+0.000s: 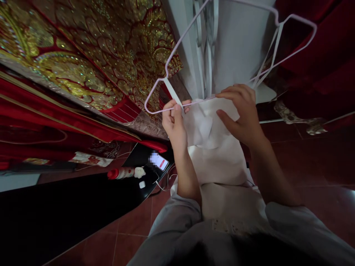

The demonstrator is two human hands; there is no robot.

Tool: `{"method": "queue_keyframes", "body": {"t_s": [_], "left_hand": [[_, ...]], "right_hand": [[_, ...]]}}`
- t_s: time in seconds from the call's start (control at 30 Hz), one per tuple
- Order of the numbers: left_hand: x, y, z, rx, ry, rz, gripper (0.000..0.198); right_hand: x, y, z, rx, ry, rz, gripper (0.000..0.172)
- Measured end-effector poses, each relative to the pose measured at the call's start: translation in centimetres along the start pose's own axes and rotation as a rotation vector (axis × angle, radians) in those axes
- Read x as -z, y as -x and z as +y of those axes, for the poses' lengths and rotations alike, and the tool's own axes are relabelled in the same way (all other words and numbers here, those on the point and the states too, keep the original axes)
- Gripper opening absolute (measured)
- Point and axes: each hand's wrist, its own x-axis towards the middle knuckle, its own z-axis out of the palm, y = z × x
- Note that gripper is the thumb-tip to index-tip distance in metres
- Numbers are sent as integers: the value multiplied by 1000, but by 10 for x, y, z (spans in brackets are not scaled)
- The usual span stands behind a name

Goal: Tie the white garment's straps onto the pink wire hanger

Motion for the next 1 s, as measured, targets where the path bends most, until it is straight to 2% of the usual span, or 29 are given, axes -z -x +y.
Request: {"method": "queue_keyframes", "body": {"t_s": [0.1,0.17,0.27,0.33,0.4,0.47,0.57,0.63,0.73,0.8,0.9,0.93,1.0], "left_hand": [[12,15,20,30,-202,-113,26],[15,19,38,49,-250,-153,22],[14,6,63,0,-45,-115,16],[15,-12,70,-85,104,-71,14],[22,-30,67,-194,125,7,15],[32,-41,56,-287,55,124,18],[42,-40,33,-304,-40,234,22],[38,-29,21,-164,-23,198,18],[21,-13,14,60,95,57,24],[11,-7,14,59,175,13,25],[4,-8,17,-7,236,11,23],[4,-9,17,-11,242,11,23],[4,-11,18,-9,240,15,26]], "right_hand": [[-8,-3,7,-41,14,78,31],[-13,-3,8,-53,26,92,29],[-21,-3,6,-45,25,124,27],[-24,-3,5,-23,8,150,26],[-25,-2,5,5,-13,171,26],[-24,-2,8,26,-31,180,27],[-22,-2,14,36,-48,171,29],[-22,-1,16,38,-60,160,29],[-22,1,12,55,-67,163,31],[-21,3,8,88,-67,174,34],[-13,4,7,123,-70,175,39],[-8,3,10,117,-90,214,41],[5,-1,20,67,-159,379,45]]}}
